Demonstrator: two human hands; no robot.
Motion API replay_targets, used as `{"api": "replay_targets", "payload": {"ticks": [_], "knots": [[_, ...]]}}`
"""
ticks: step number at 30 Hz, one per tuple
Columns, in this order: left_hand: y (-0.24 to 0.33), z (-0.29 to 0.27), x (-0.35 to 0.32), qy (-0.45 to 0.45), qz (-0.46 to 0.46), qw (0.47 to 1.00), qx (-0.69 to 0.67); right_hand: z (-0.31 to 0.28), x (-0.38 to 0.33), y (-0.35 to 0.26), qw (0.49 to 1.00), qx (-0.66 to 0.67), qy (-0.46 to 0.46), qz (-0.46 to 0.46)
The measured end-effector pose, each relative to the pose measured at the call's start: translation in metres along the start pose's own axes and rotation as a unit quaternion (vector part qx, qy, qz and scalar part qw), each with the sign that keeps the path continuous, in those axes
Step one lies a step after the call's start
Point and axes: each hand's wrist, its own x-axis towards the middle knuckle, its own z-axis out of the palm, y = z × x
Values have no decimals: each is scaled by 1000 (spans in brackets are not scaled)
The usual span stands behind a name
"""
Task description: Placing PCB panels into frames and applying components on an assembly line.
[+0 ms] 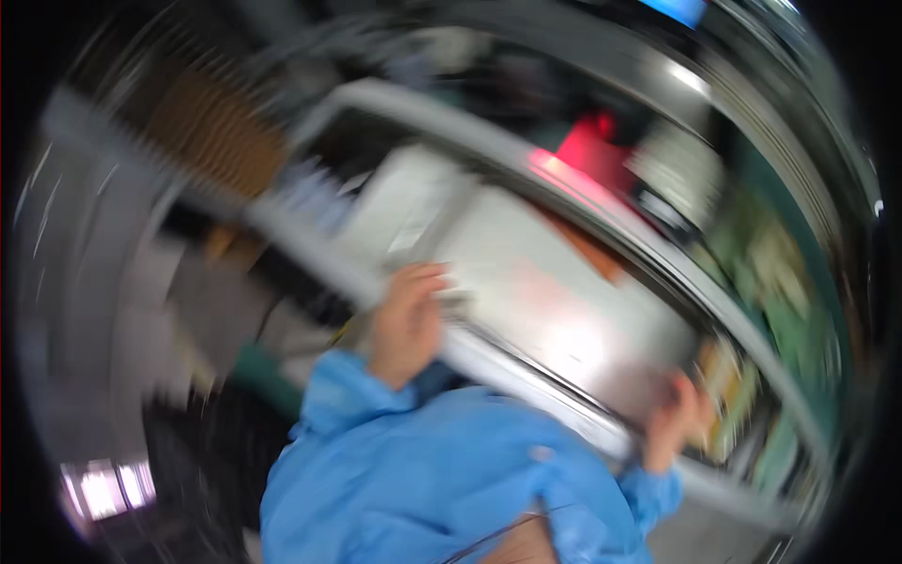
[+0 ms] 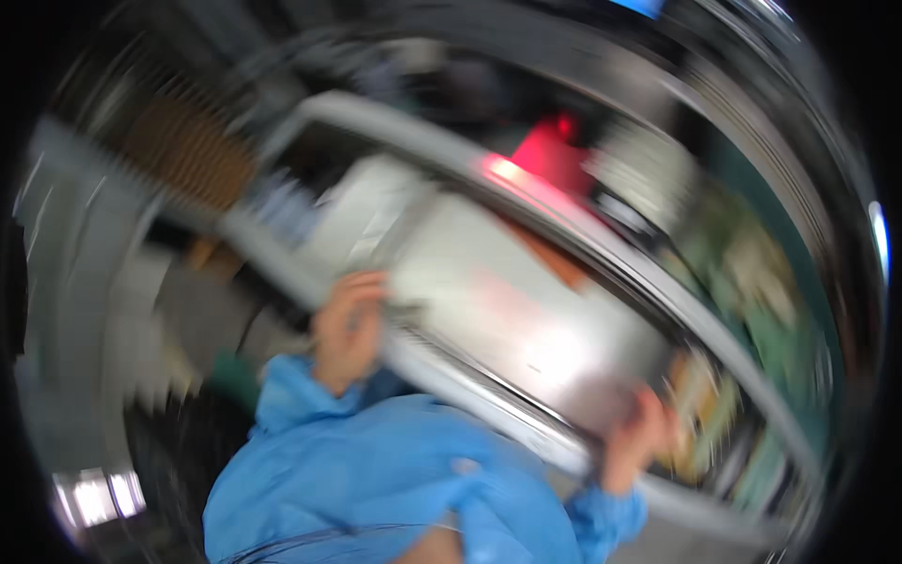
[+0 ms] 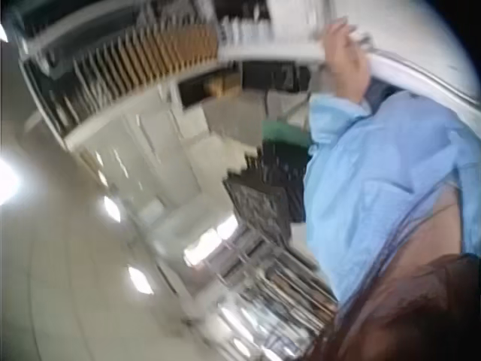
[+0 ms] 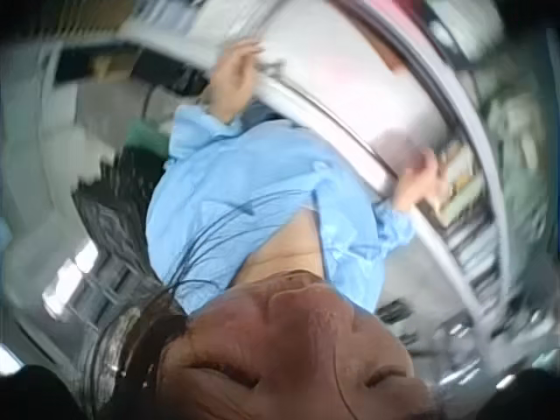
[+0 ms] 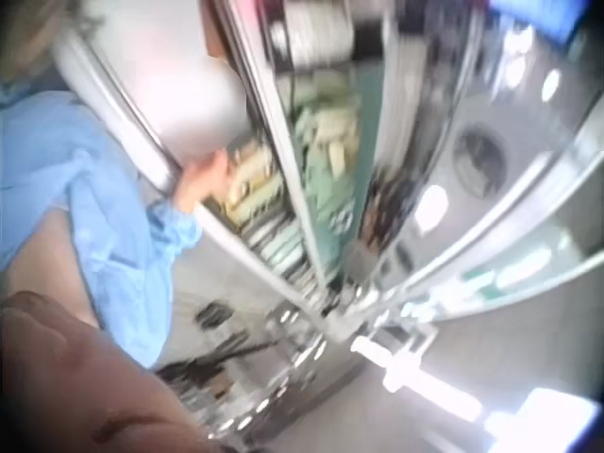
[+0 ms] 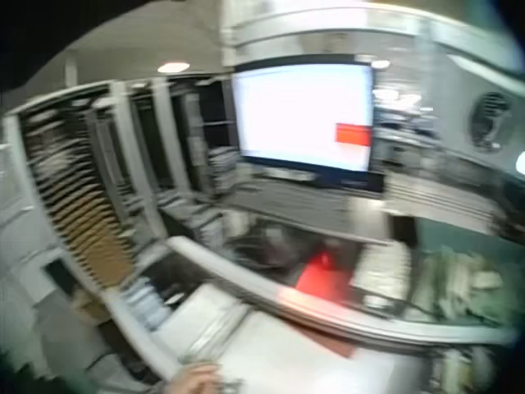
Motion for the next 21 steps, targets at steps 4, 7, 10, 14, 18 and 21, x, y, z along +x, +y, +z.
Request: {"api": "replay_targets", "payload": {"ticks": [4,7,10,14,18,21], "knots": [[54,-34,-32,222,5,957,184,-66,15,47,999,-24,36,-23],[119,-65,-80,329,-52,873,356,-61,33,262,981,-149,68,-104],[194,-130,-150,387,-151,695,586,-41,47,137,942,-172,63,-279],[241,-195,-295,484,-493,346,635,-31,57,57,933,105,-136,-317],[274,-248,-376,475,-722,347,364,-10,37,36,898,168,-88,-396],[271,-251,-395,545,-658,421,305,-3,34,57,913,213,-169,-306]]}}
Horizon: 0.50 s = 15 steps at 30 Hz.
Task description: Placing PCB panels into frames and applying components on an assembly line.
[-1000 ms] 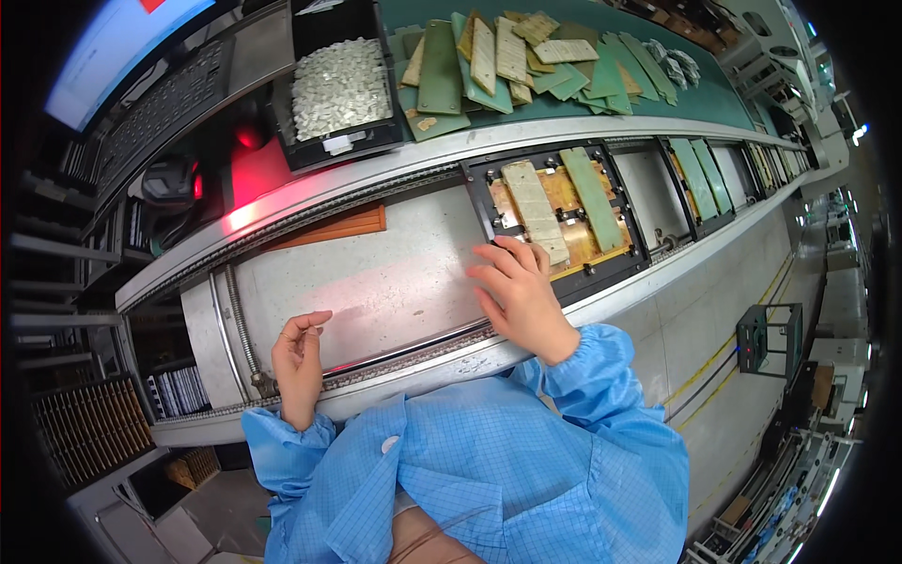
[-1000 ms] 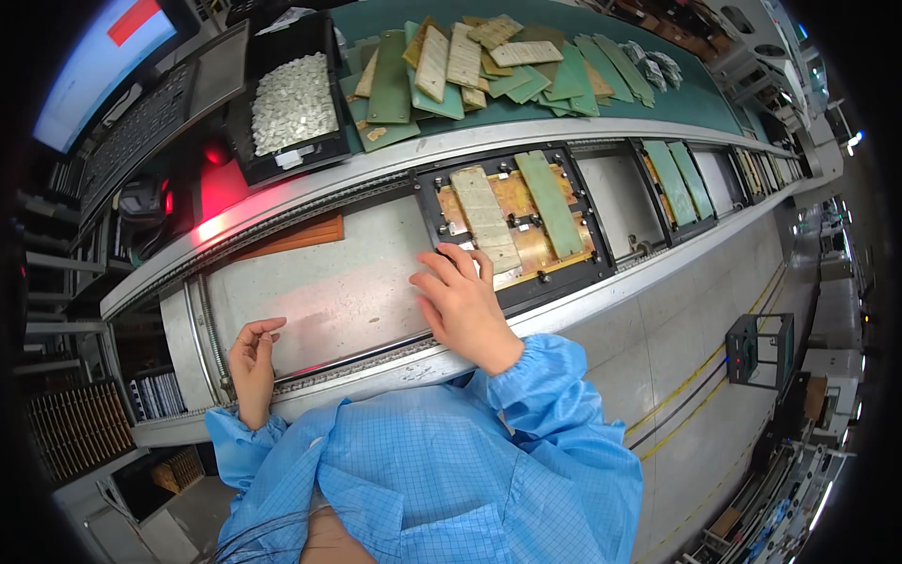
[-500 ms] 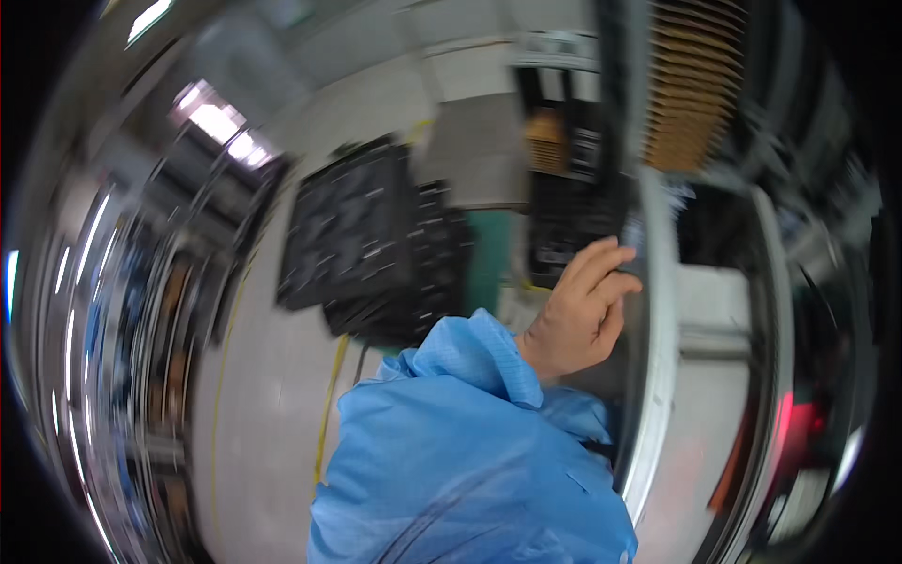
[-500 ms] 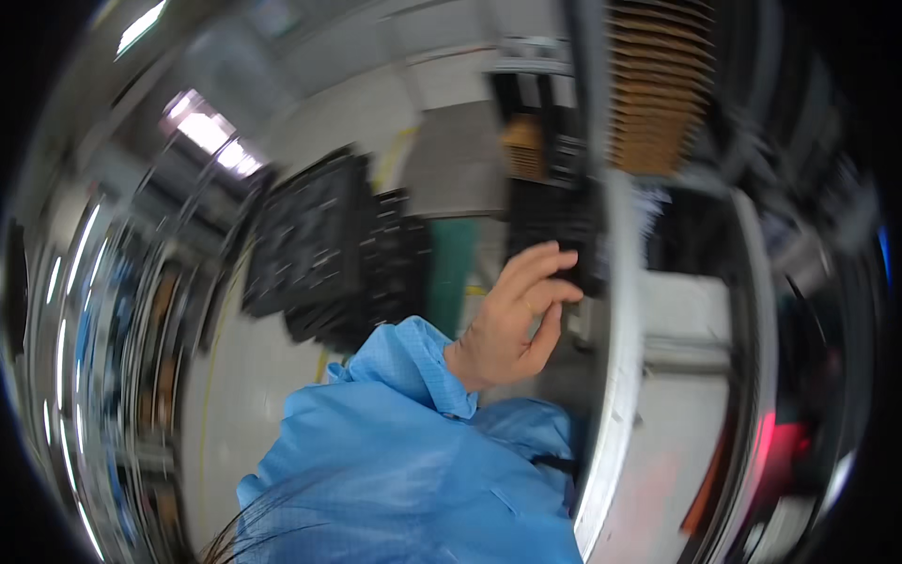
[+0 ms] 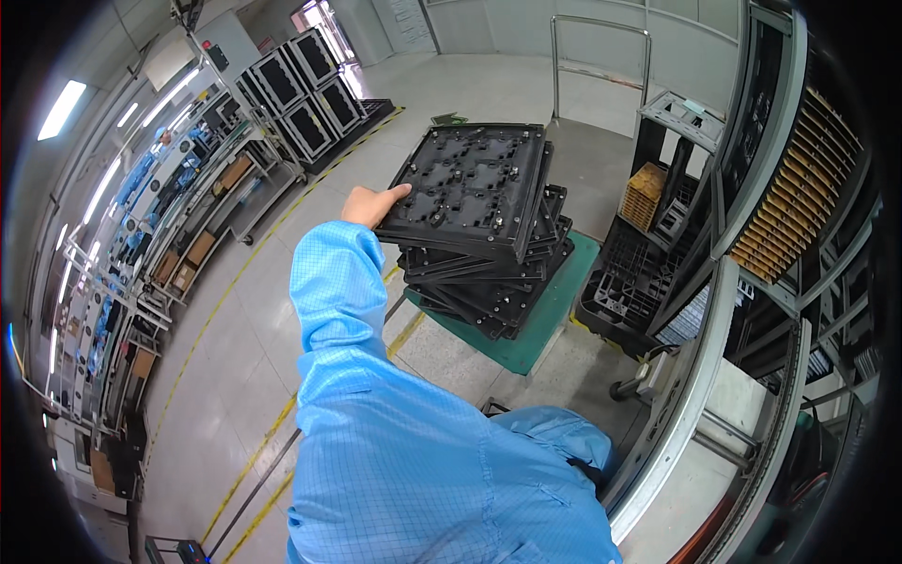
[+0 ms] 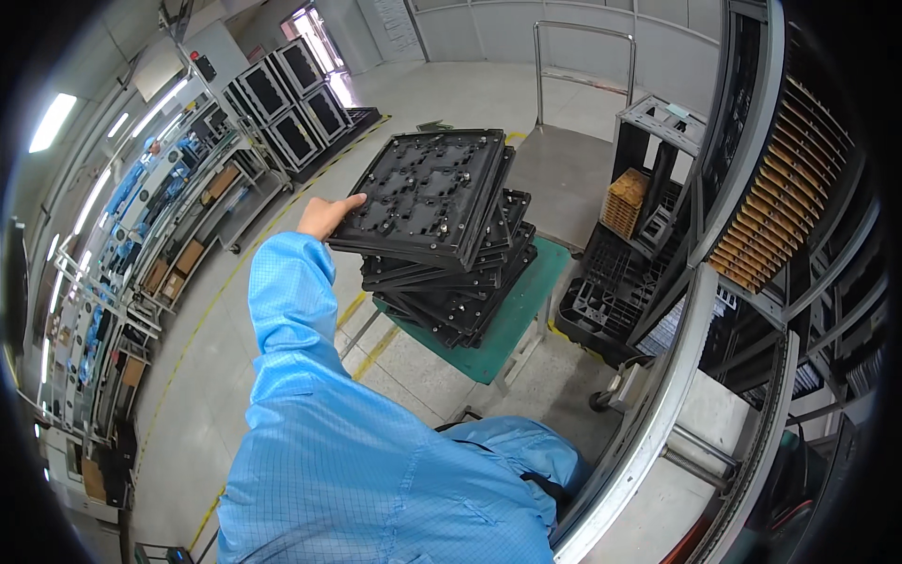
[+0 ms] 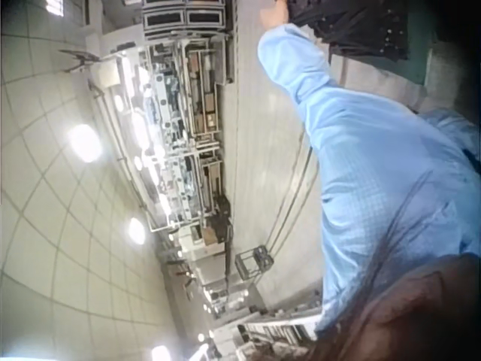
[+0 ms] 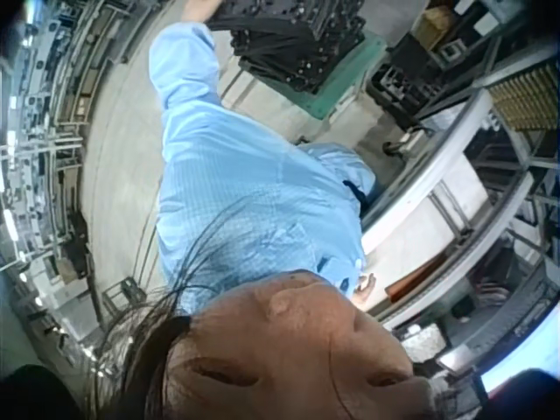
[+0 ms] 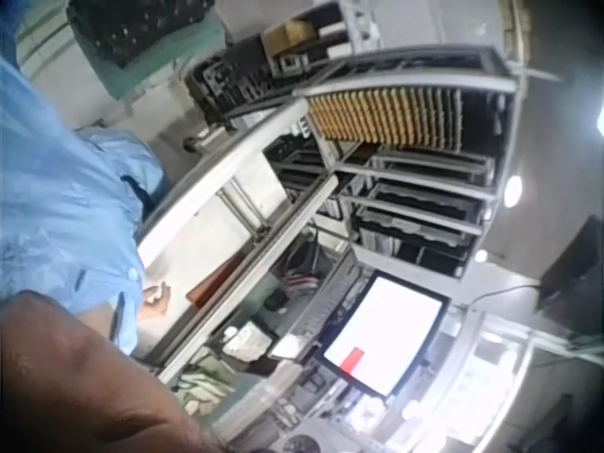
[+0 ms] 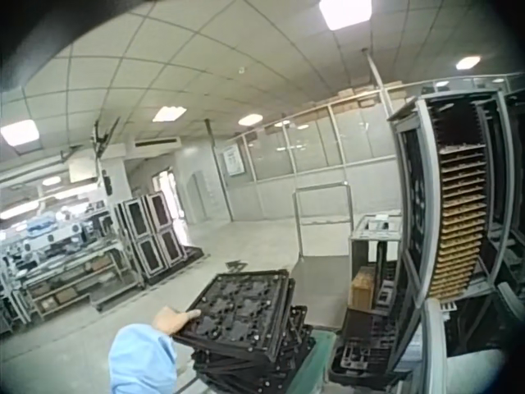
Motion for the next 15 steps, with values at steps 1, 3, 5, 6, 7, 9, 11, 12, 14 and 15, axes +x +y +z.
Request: {"api": "replay_targets", "payload": {"ticks": [1,3,5,6,7,9,11,12,14,15], "knots": [[2,-1,3,3,4,1000,-4,0,-5,7,999,27,-11,34],[-4,4,14,13,6,1000,6,-1,-10,16,992,72,-45,97],[-11,5,24,11,15,1000,8,-2,-6,22,989,69,-62,116],[-15,4,27,9,26,1000,9,-2,-3,26,985,67,-78,136],[-20,-1,29,12,25,1000,7,-3,-1,29,981,66,-93,156],[-19,-7,26,-44,53,998,-9,-6,4,37,971,61,-119,196],[-17,-12,12,-141,65,965,-211,-10,9,43,959,56,-144,239],[-15,-21,-2,-232,69,885,-398,-12,11,46,951,52,-158,260],[10,-27,-39,-293,66,809,-505,-15,12,50,934,45,-189,299],[27,-29,-63,-346,64,718,-601,-14,14,51,925,43,-206,317]]}}
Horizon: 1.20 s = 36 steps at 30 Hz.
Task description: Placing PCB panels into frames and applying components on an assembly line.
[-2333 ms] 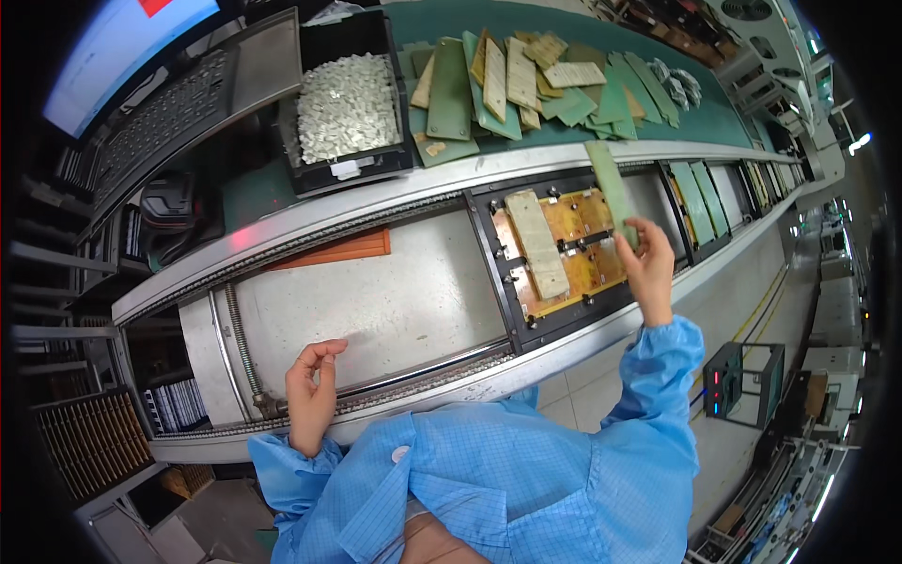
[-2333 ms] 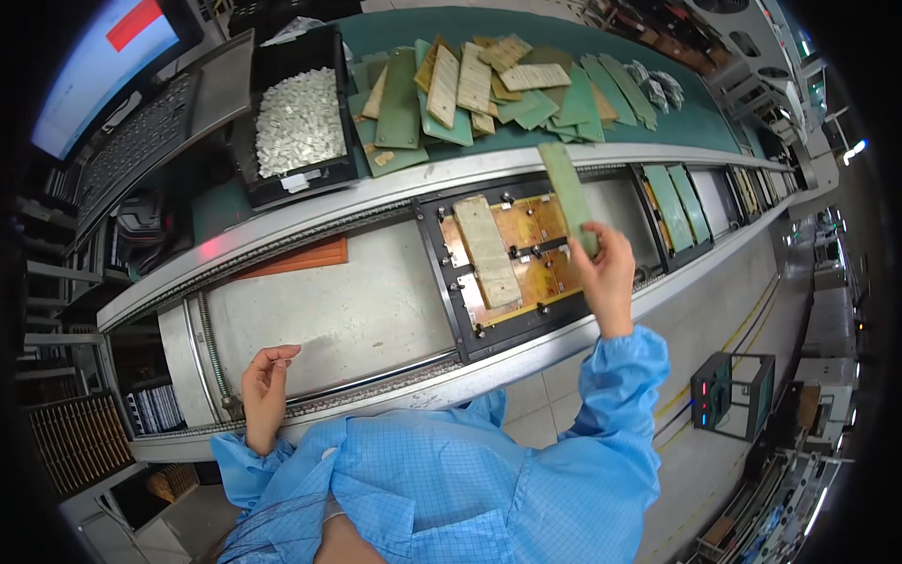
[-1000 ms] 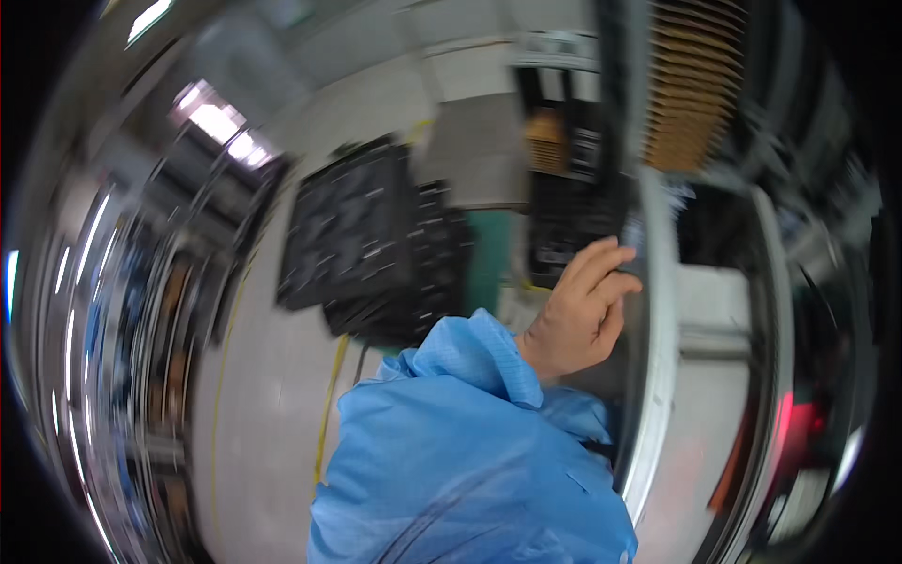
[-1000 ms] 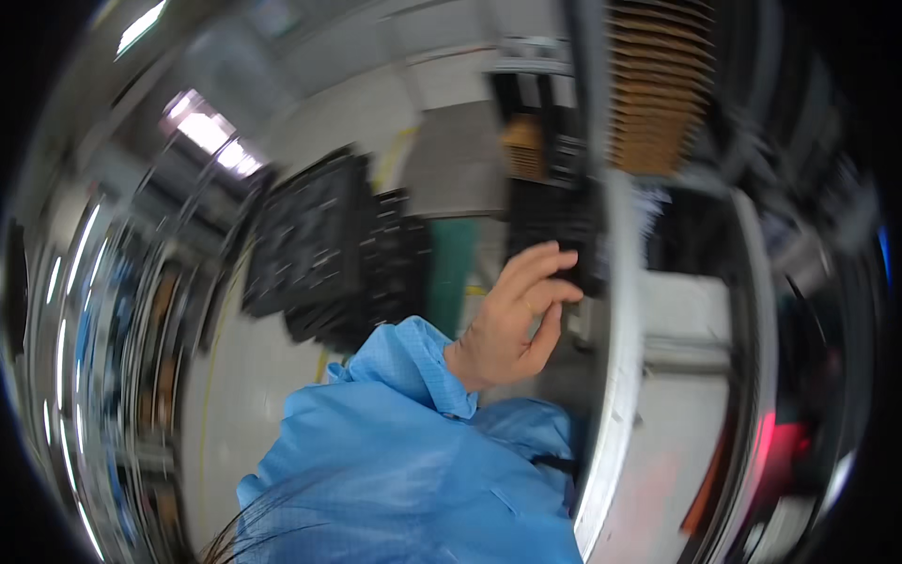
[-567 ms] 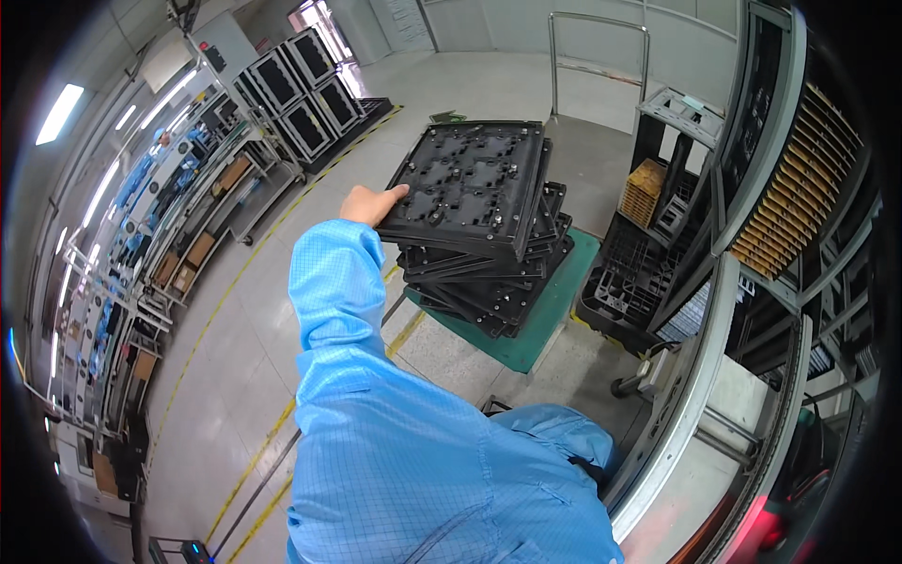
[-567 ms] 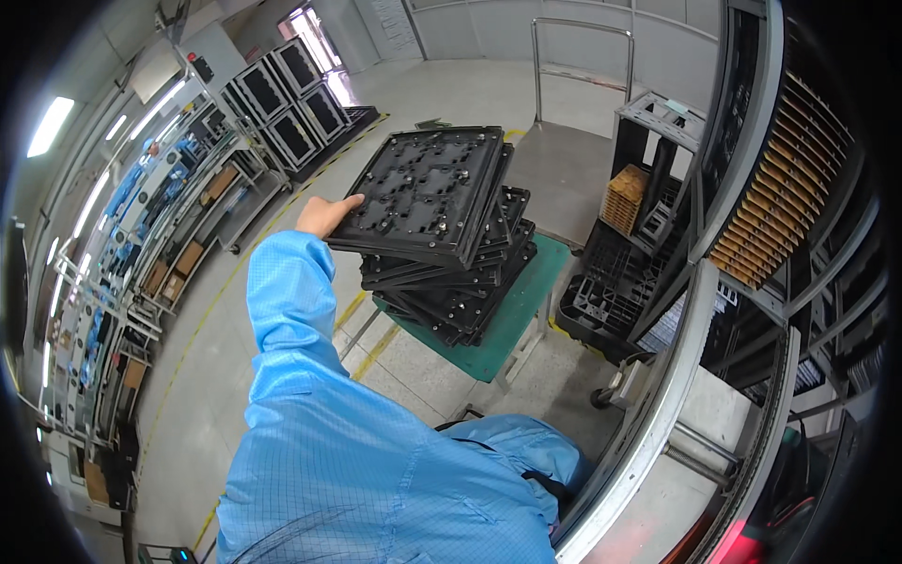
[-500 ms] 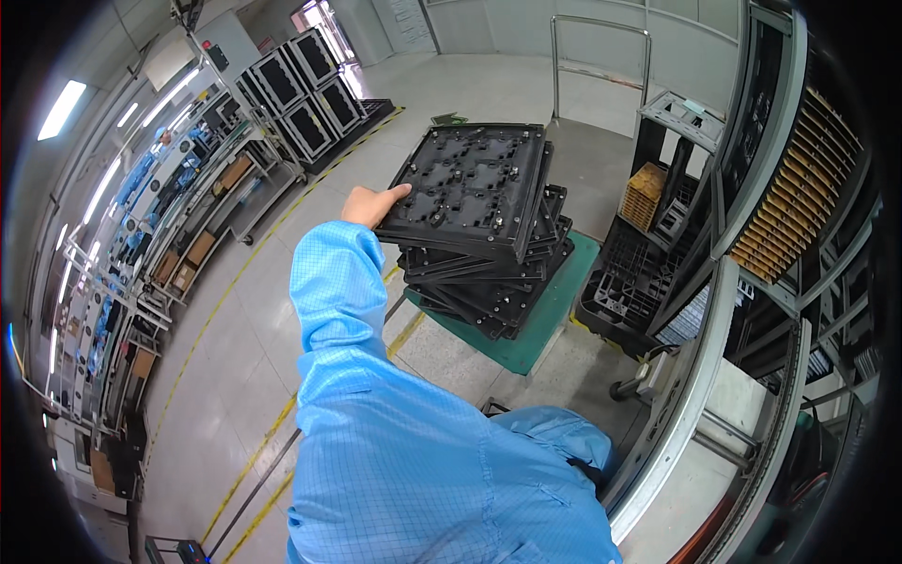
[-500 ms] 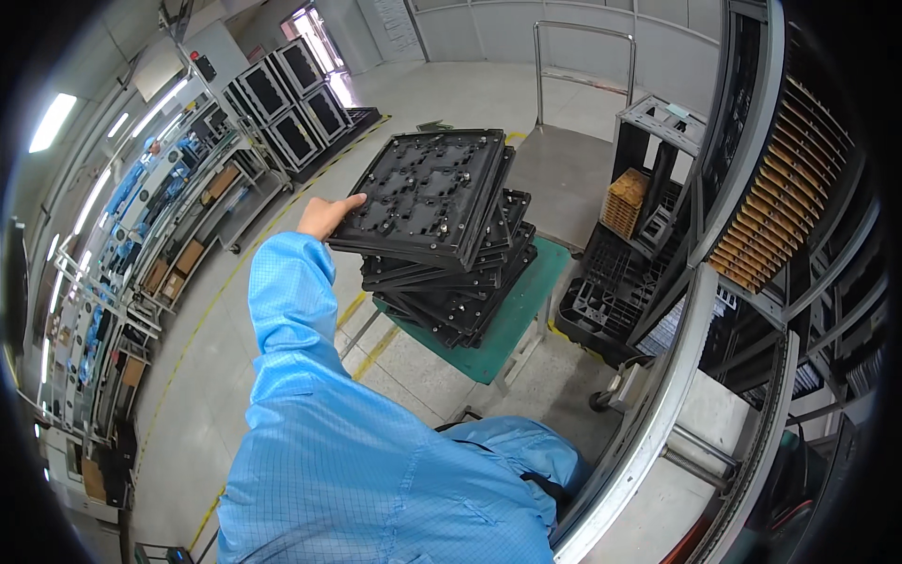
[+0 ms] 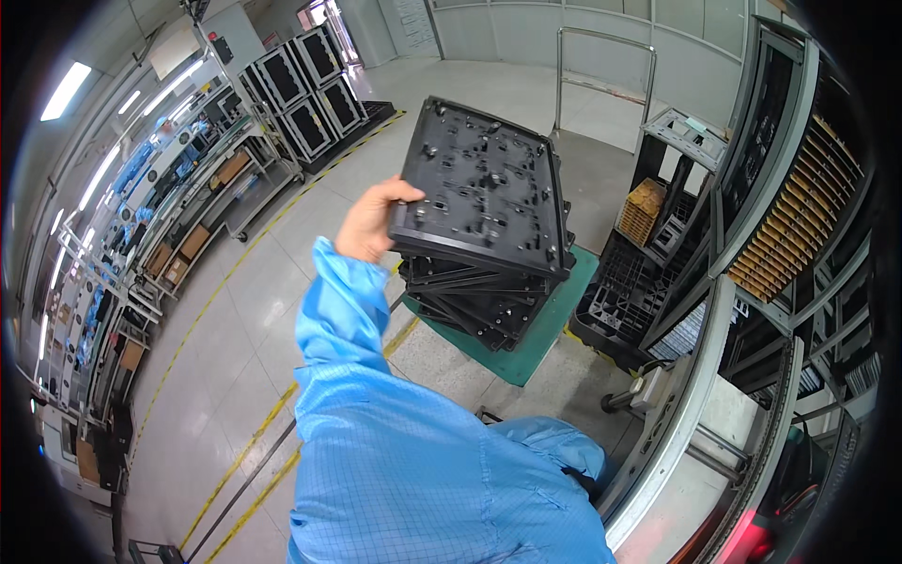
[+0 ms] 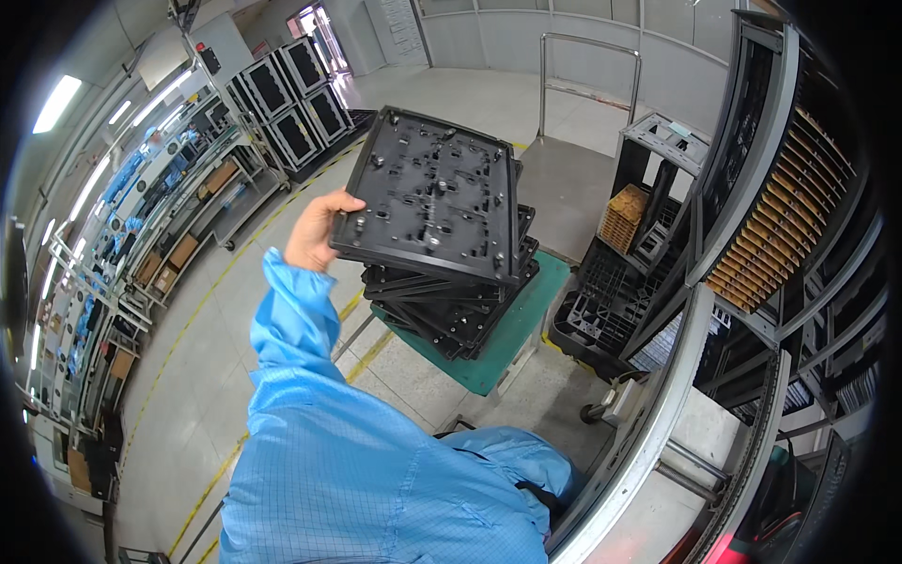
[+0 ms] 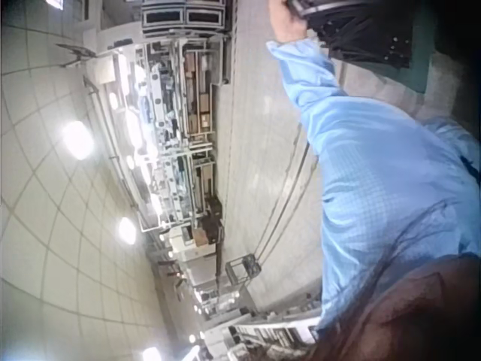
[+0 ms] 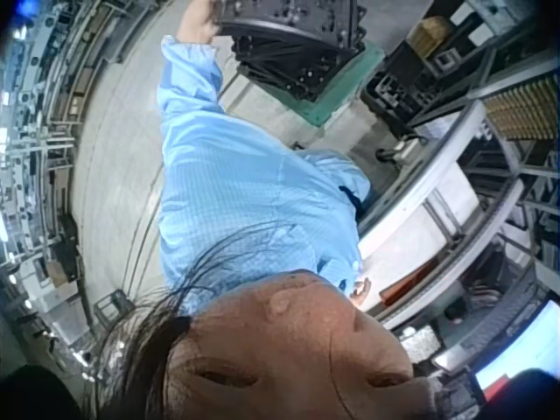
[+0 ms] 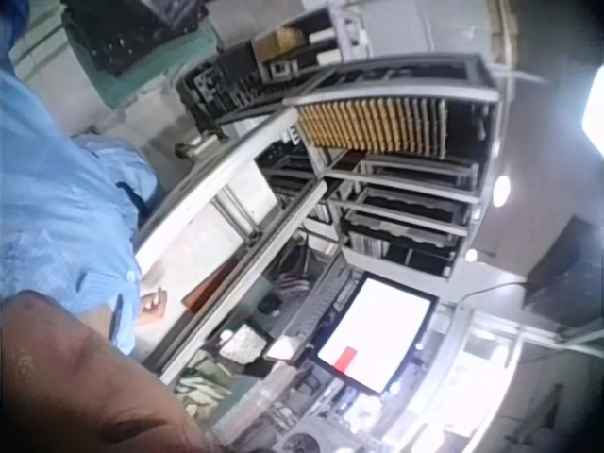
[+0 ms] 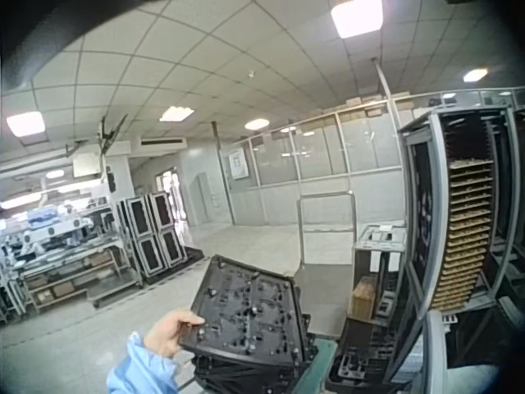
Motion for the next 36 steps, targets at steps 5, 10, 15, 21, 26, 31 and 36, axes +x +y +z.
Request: {"api": "replay_targets", "payload": {"ticks": [5,10,15,21,26,31,36], "knots": [[-59,107,-18,-31,113,992,-49,13,-46,-67,991,20,109,-76],[-120,175,-23,-153,-29,972,-175,12,-88,-176,933,327,70,-132],[-201,220,-35,-260,-148,934,-197,75,-51,-233,838,440,-219,-238],[-271,262,-103,-420,-159,876,-177,115,-23,-248,700,695,-74,-145],[-318,258,-32,-410,-331,825,-204,67,-35,-196,659,743,51,-107],[-303,372,-6,-663,-35,748,-8,17,-37,-135,794,444,323,-259],[-372,443,-68,-715,-269,644,-52,-21,-64,-136,883,39,338,-323]]}}
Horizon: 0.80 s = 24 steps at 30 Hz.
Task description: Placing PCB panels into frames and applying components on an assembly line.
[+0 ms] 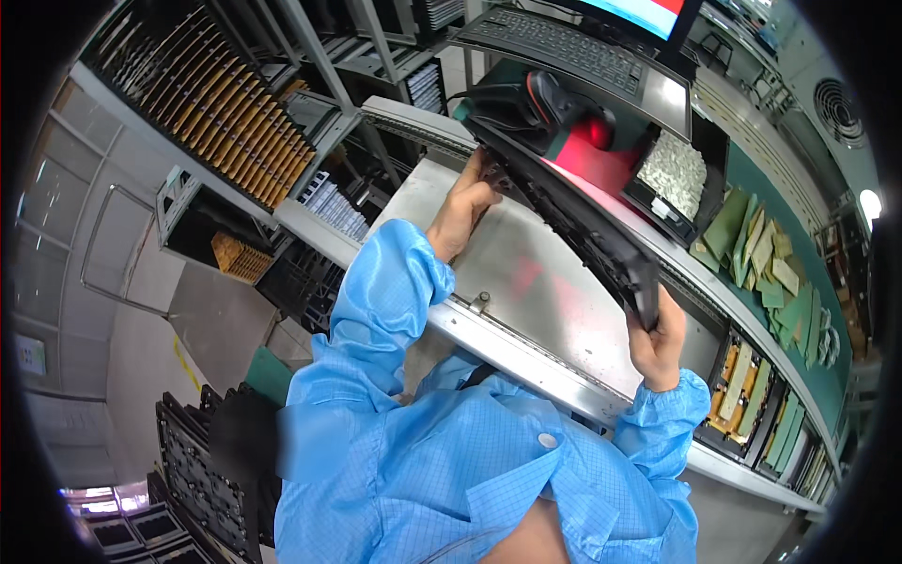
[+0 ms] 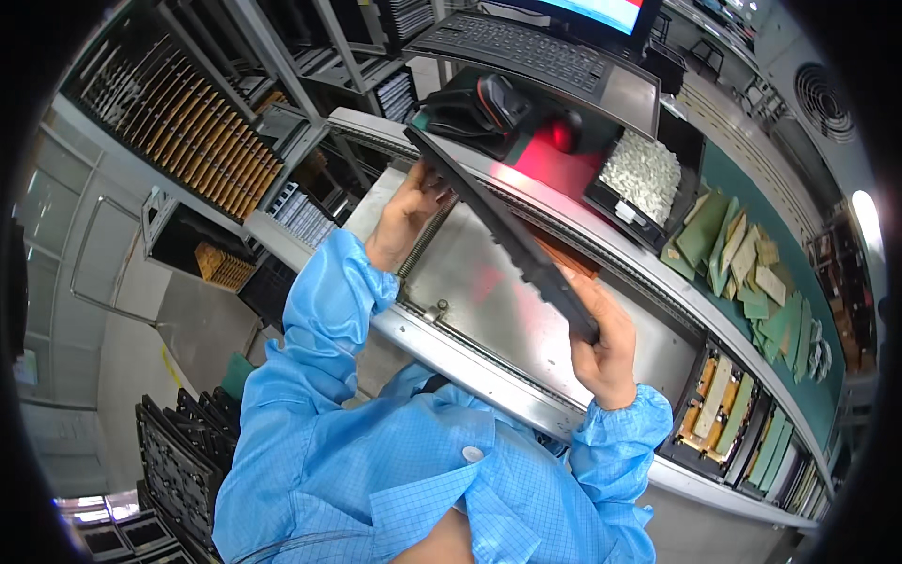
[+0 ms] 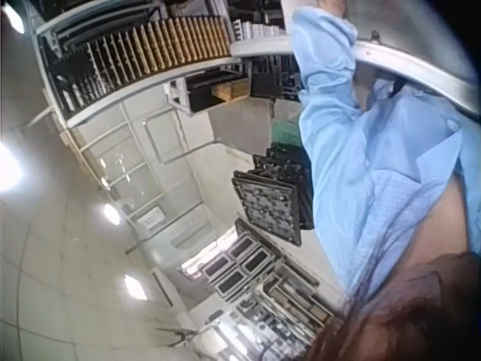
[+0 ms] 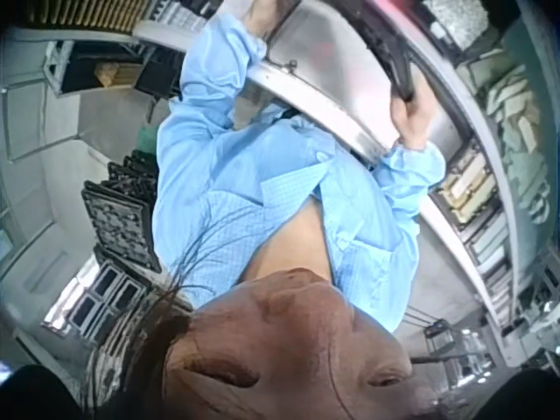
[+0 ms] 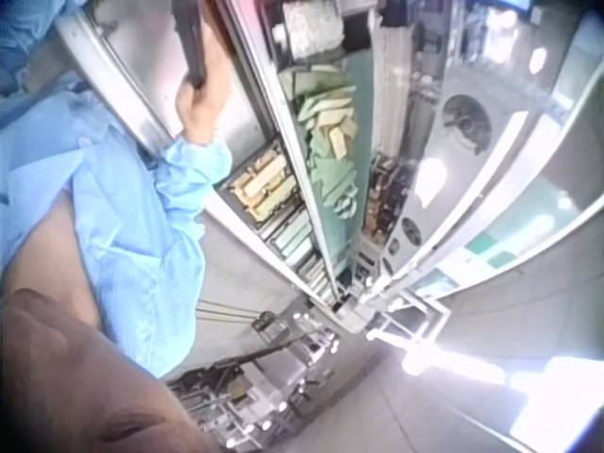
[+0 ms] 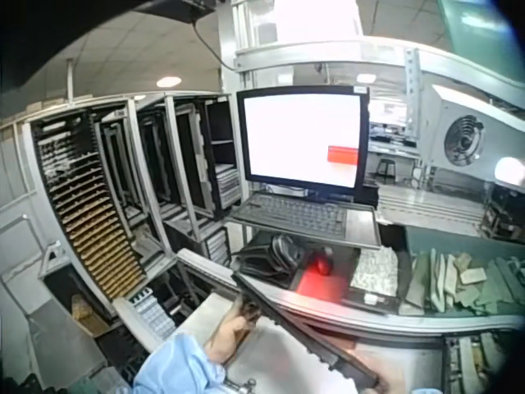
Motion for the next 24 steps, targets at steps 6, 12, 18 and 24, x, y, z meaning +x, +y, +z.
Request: {"api": "replay_targets", "payload": {"ticks": [6,12,18,24], "knots": [[7,40,10,-22,30,998,59,-30,-34,16,992,52,37,106],[31,40,15,-51,-30,970,235,-8,-25,-7,845,344,195,360],[15,19,10,-35,-323,888,327,18,-49,29,702,465,117,526],[-14,-5,15,-56,-297,877,373,35,-57,50,712,437,135,532]]}}
